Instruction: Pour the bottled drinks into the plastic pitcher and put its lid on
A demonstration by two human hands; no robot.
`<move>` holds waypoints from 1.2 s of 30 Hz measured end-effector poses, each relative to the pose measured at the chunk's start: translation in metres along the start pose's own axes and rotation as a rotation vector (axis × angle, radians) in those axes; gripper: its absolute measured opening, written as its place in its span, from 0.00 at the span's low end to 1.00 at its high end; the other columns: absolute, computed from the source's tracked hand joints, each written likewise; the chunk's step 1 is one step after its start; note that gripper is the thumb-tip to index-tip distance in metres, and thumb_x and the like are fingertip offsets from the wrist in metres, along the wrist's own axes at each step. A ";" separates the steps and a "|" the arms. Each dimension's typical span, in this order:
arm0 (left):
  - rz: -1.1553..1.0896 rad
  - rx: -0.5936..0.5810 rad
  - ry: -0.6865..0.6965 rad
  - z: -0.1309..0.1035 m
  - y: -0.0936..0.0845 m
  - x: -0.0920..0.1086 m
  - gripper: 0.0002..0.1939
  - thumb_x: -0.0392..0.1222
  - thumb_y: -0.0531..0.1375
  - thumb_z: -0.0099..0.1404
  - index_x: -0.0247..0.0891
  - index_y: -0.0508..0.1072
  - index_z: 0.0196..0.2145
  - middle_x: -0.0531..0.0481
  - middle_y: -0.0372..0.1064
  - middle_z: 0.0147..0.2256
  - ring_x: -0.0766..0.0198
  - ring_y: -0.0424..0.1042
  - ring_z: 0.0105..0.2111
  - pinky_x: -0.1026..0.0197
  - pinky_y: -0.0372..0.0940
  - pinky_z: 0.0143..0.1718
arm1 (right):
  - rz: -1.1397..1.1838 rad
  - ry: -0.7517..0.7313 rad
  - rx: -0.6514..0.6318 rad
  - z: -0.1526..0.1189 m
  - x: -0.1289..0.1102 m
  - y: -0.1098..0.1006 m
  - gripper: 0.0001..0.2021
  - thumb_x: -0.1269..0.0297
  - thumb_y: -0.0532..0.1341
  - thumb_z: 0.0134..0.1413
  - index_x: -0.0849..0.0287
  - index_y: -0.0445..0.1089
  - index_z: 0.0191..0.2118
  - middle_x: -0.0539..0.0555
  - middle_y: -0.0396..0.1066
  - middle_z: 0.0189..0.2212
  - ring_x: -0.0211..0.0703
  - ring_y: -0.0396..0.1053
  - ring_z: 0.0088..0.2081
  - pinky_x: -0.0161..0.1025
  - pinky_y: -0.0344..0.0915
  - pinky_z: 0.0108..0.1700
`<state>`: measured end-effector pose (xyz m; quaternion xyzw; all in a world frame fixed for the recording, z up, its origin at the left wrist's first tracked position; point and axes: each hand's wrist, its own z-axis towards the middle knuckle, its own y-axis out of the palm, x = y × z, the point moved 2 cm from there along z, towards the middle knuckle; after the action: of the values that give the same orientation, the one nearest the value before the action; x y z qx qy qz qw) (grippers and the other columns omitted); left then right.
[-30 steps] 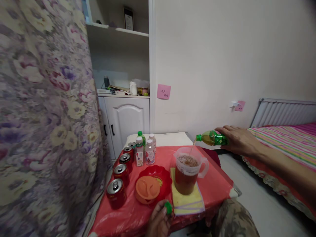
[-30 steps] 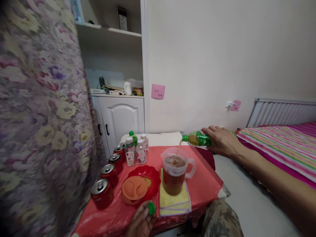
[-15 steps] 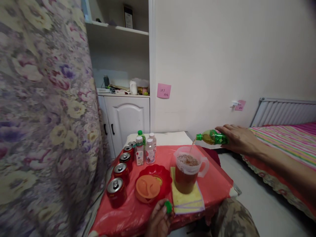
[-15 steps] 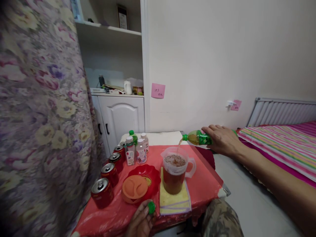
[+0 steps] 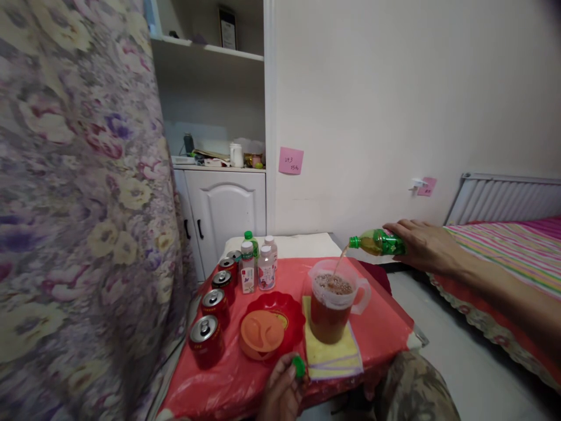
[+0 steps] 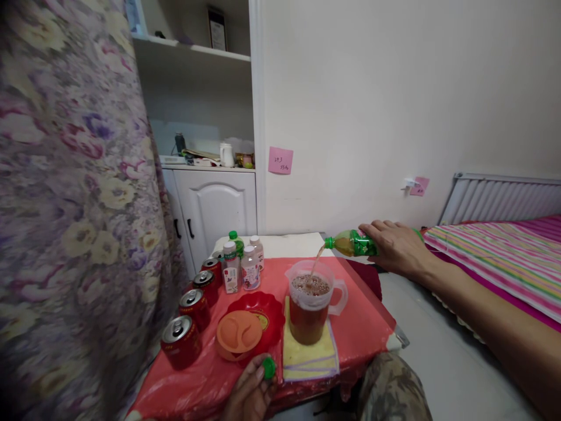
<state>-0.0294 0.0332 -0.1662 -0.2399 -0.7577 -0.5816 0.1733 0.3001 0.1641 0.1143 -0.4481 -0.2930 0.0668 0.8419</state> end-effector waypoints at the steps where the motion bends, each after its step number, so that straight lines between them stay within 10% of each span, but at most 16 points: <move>1: 0.004 0.000 0.000 0.000 0.000 0.000 0.15 0.34 0.75 0.47 0.38 0.80 0.34 0.48 0.80 0.32 0.60 0.78 0.32 0.59 0.69 0.40 | -0.001 -0.001 -0.001 0.000 0.000 0.000 0.25 0.62 0.66 0.53 0.61 0.65 0.56 0.62 0.75 0.47 0.58 0.74 0.47 0.48 0.68 0.46; 36: -0.042 0.021 -0.019 0.000 0.003 -0.001 0.17 0.34 0.77 0.43 0.38 0.80 0.32 0.50 0.80 0.30 0.62 0.78 0.31 0.61 0.70 0.38 | -0.066 -0.048 0.107 0.001 0.002 0.004 0.25 0.60 0.65 0.55 0.59 0.64 0.57 0.61 0.75 0.48 0.57 0.73 0.45 0.47 0.64 0.45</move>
<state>-0.0267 0.0333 -0.1642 -0.2276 -0.7702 -0.5750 0.1563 0.3017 0.1674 0.1125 -0.3910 -0.3237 0.0654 0.8591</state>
